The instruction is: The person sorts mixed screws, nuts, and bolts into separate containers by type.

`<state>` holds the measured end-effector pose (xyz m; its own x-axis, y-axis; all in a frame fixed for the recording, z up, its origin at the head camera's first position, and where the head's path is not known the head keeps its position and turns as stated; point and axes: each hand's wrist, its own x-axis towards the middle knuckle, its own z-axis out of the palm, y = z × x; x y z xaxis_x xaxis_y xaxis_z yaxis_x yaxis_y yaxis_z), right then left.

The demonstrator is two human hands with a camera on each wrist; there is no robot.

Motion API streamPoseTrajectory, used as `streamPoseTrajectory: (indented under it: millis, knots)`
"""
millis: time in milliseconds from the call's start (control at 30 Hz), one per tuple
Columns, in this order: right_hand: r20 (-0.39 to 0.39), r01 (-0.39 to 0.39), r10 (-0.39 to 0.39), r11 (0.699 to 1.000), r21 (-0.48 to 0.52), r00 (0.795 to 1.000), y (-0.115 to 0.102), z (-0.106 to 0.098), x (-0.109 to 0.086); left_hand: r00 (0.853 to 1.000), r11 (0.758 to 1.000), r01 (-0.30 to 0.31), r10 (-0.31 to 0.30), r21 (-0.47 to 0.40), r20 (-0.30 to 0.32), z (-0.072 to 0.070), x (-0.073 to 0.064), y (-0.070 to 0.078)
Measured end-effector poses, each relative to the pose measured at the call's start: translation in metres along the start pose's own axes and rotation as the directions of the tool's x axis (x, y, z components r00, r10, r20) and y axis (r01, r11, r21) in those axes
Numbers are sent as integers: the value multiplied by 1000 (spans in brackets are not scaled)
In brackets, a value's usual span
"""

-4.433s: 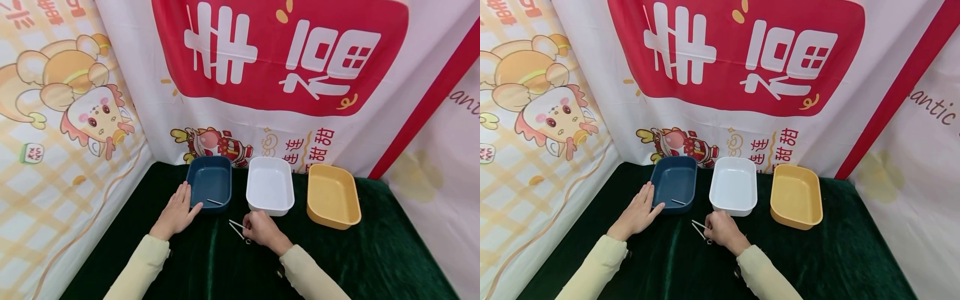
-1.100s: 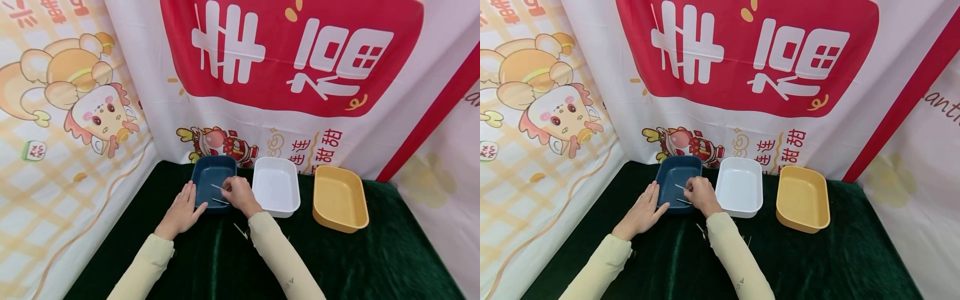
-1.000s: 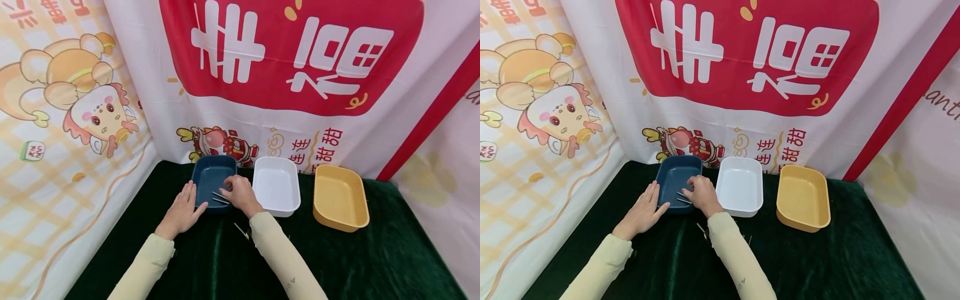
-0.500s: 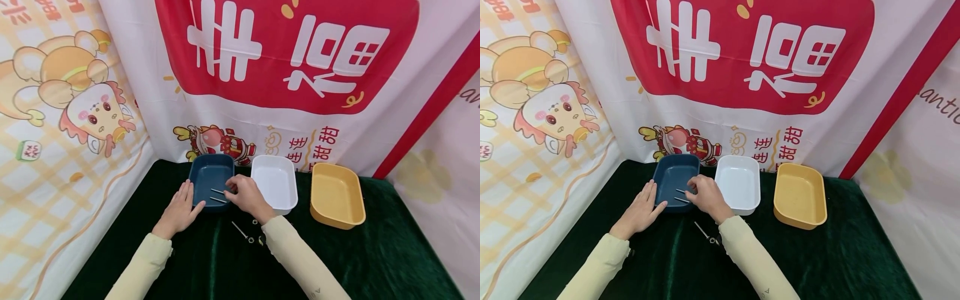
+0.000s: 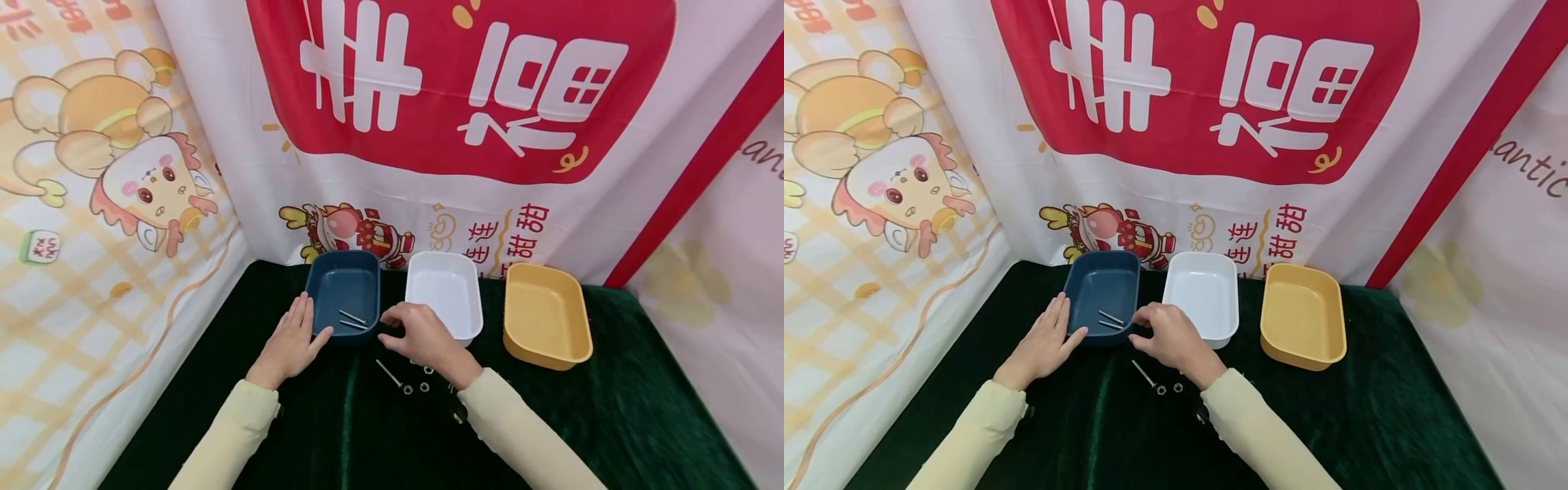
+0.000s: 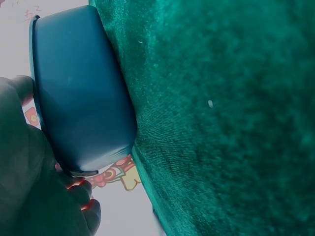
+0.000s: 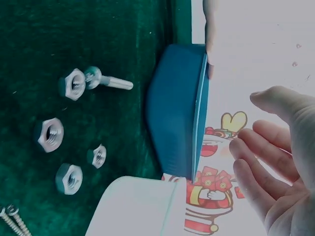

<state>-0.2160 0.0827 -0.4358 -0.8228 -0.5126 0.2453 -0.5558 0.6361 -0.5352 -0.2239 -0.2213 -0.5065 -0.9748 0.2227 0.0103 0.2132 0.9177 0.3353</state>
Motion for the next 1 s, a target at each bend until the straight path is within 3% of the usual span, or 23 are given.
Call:
streamPoseTrajectory:
  millis: [367, 600, 1000]
  knots:
    - [114, -6, 11, 999, -41, 993, 15, 5, -19, 1000, 1000, 10, -10, 2, 4, -1, 0, 0]
    - [222, -54, 64, 997, -51, 973, 25, 12, -28, 1000, 1000, 10, -10, 2, 9, -2, 1, 1]
    - [268, -47, 62, 997, -62, 961, 33, 36, -40, 1000, 1000, 7, -8, 5, 15, 1, 2, -1]
